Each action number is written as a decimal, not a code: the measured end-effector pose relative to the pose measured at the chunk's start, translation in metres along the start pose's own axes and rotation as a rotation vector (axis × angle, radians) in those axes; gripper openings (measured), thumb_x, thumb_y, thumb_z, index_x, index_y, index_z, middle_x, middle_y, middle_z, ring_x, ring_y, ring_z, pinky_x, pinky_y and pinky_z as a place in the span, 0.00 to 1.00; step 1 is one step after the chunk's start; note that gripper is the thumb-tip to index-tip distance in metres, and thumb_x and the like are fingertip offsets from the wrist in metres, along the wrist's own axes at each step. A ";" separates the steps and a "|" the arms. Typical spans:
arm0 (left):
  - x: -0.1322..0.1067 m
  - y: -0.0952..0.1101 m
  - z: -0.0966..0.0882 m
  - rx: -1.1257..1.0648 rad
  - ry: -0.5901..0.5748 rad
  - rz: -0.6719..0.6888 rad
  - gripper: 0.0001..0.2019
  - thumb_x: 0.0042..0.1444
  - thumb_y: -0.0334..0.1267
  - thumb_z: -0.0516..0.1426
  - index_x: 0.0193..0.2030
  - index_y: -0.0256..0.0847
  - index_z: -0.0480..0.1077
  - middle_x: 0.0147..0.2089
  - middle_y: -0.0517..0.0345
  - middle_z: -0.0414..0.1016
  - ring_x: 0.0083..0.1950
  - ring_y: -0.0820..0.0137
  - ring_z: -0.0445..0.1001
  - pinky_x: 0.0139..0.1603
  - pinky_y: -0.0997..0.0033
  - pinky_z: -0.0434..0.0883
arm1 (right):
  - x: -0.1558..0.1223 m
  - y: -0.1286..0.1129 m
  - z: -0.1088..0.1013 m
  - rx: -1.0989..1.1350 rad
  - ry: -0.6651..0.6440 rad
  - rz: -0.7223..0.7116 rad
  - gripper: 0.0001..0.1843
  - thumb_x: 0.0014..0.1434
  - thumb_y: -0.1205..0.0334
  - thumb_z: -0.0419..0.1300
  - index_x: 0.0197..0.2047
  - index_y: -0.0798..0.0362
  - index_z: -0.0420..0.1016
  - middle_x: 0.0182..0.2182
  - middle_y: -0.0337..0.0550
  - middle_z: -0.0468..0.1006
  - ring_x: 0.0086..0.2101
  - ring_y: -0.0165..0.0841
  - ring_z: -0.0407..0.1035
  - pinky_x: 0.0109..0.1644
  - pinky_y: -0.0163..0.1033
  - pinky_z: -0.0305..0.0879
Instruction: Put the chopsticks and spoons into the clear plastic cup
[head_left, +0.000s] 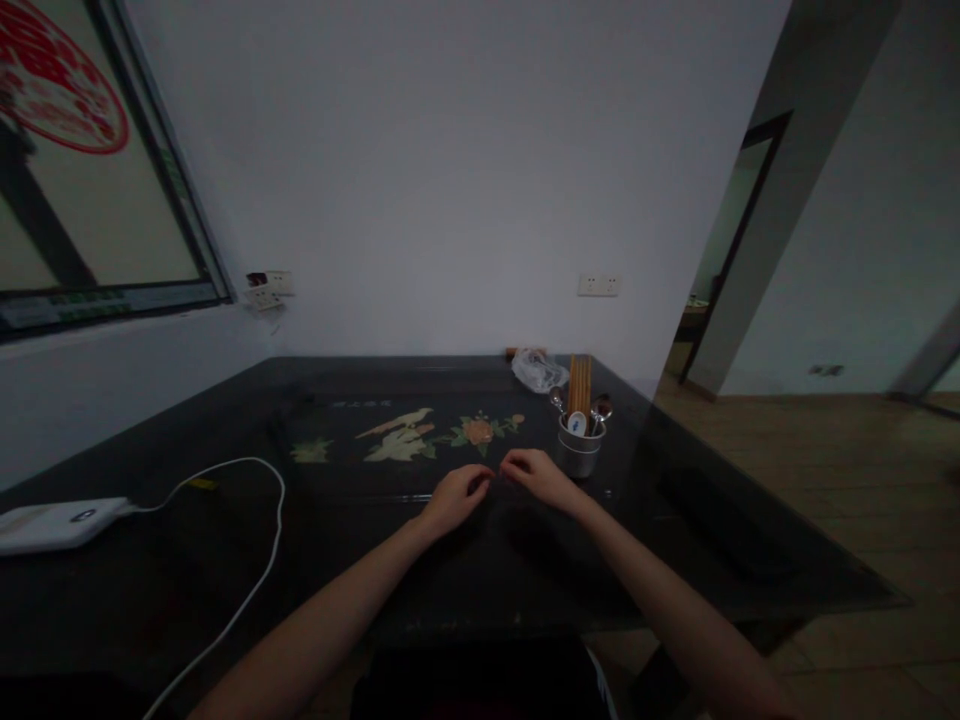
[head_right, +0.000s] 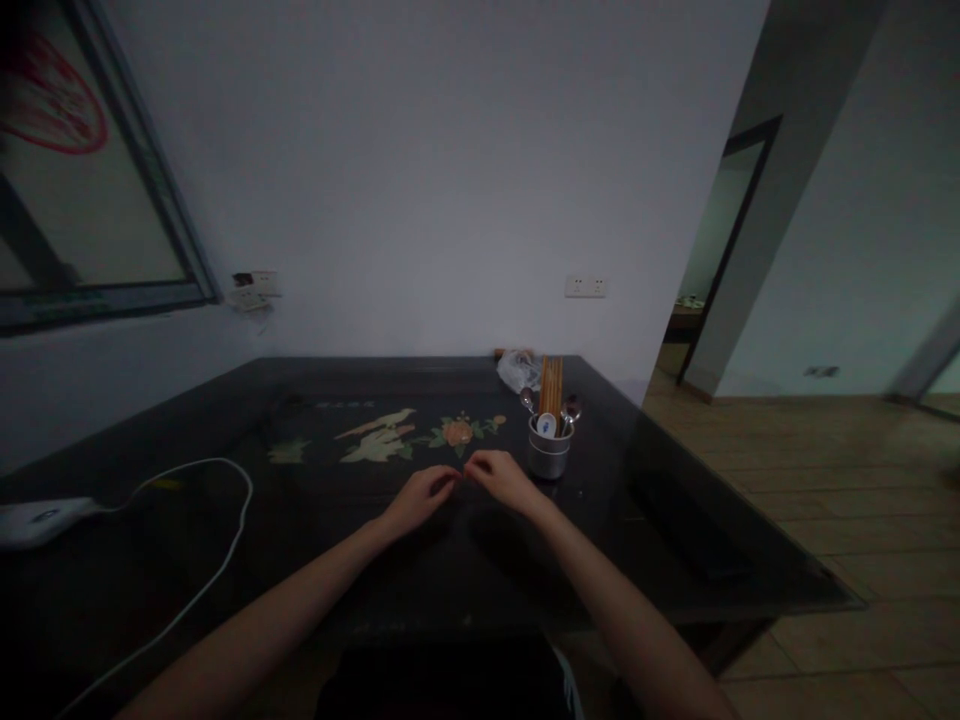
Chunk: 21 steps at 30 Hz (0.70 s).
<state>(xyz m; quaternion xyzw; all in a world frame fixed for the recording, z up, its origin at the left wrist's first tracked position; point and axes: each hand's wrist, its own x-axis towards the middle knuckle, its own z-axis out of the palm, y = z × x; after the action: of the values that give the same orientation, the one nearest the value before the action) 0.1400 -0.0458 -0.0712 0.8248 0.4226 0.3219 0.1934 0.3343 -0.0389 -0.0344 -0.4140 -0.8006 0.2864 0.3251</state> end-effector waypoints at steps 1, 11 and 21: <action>0.001 -0.001 0.000 0.006 0.008 -0.015 0.12 0.59 0.37 0.49 0.43 0.41 0.72 0.40 0.56 0.76 0.38 0.69 0.72 0.40 0.73 0.66 | 0.001 0.003 0.008 -0.016 -0.013 0.019 0.12 0.59 0.61 0.52 0.28 0.54 0.73 0.21 0.37 0.72 0.25 0.29 0.66 0.29 0.32 0.57; 0.002 -0.007 -0.003 0.078 -0.065 -0.129 0.11 0.58 0.36 0.49 0.33 0.40 0.72 0.31 0.59 0.75 0.33 0.72 0.70 0.33 0.77 0.61 | -0.013 0.014 0.024 -0.165 -0.048 -0.002 0.12 0.60 0.64 0.51 0.29 0.56 0.72 0.22 0.37 0.70 0.24 0.26 0.61 0.28 0.31 0.51; -0.001 -0.002 -0.002 0.156 -0.133 -0.117 0.12 0.58 0.41 0.49 0.34 0.41 0.72 0.29 0.60 0.74 0.30 0.73 0.69 0.29 0.77 0.57 | -0.011 0.014 0.029 -0.220 -0.096 0.005 0.09 0.57 0.65 0.53 0.29 0.56 0.72 0.22 0.37 0.70 0.25 0.26 0.61 0.29 0.30 0.51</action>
<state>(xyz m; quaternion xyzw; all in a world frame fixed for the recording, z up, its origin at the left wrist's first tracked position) 0.1366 -0.0454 -0.0713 0.8308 0.4801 0.2209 0.1748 0.3245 -0.0467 -0.0659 -0.4351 -0.8406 0.2172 0.2384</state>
